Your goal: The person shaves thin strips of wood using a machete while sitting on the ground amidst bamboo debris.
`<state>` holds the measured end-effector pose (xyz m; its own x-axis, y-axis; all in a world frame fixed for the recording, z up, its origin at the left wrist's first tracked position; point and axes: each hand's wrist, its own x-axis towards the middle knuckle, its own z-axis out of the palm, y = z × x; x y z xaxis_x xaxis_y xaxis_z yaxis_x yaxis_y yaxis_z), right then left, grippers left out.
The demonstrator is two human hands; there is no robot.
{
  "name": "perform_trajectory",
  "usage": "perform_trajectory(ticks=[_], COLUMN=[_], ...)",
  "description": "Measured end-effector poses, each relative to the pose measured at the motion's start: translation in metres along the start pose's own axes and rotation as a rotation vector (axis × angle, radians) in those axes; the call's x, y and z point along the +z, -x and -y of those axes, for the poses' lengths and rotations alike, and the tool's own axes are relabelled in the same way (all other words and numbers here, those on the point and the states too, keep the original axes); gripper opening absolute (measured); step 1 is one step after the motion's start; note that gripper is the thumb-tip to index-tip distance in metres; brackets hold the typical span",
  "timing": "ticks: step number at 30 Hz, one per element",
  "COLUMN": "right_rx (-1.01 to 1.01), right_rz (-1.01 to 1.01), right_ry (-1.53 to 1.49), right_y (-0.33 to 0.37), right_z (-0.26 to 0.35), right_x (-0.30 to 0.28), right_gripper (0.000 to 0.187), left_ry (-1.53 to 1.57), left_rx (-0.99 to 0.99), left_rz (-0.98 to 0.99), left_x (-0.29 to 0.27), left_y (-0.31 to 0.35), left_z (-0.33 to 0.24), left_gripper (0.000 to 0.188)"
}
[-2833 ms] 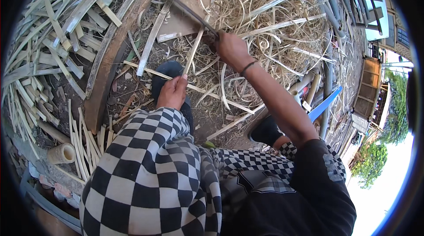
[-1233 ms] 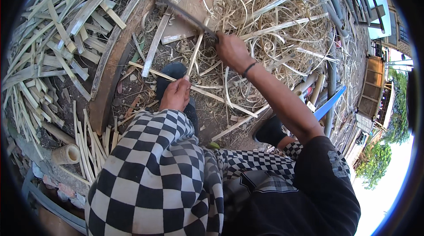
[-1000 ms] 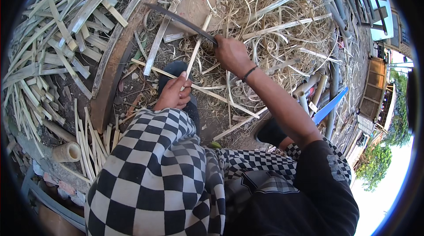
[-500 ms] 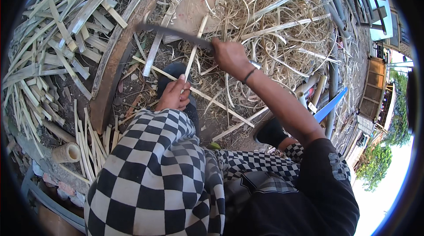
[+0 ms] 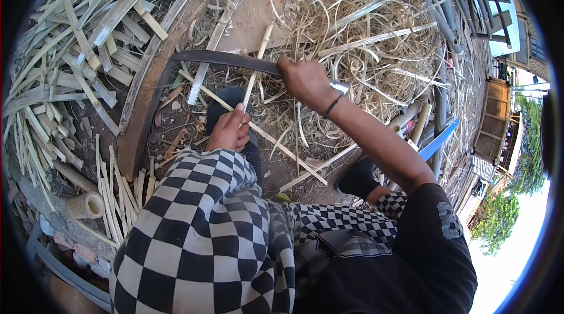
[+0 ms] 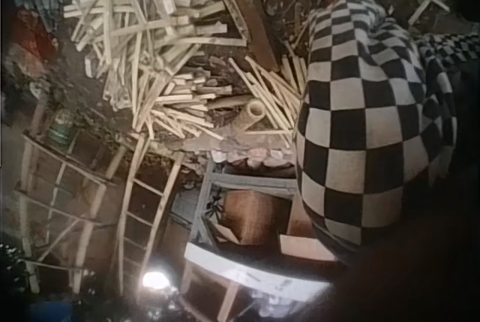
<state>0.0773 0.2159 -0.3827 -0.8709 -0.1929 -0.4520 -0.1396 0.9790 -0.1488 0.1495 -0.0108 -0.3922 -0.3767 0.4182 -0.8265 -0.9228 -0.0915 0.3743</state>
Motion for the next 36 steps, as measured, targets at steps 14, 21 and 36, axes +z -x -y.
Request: perform_trajectory(ticks=[14, 21, 36], right_rx=[0.196, -0.048, 0.102], right_rz=[-0.263, -0.062, -0.122], right_ry=[-0.064, -0.118, -0.197], right_y=[-0.023, 0.029, 0.002], right_z=[-0.046, 0.008, 0.014], right_x=[-0.008, 0.002, 0.013], right_gripper=[0.020, 0.015, 0.017], left_ry=[-0.076, -0.137, -0.038], left_rx=[0.018, 0.055, 0.020], left_rz=[-0.015, -0.041, 0.012], left_x=[0.007, 0.006, 0.004], left_y=[-0.001, -0.003, 0.001], left_z=[-0.006, -0.002, -0.007], left_gripper=[0.041, 0.040, 0.043])
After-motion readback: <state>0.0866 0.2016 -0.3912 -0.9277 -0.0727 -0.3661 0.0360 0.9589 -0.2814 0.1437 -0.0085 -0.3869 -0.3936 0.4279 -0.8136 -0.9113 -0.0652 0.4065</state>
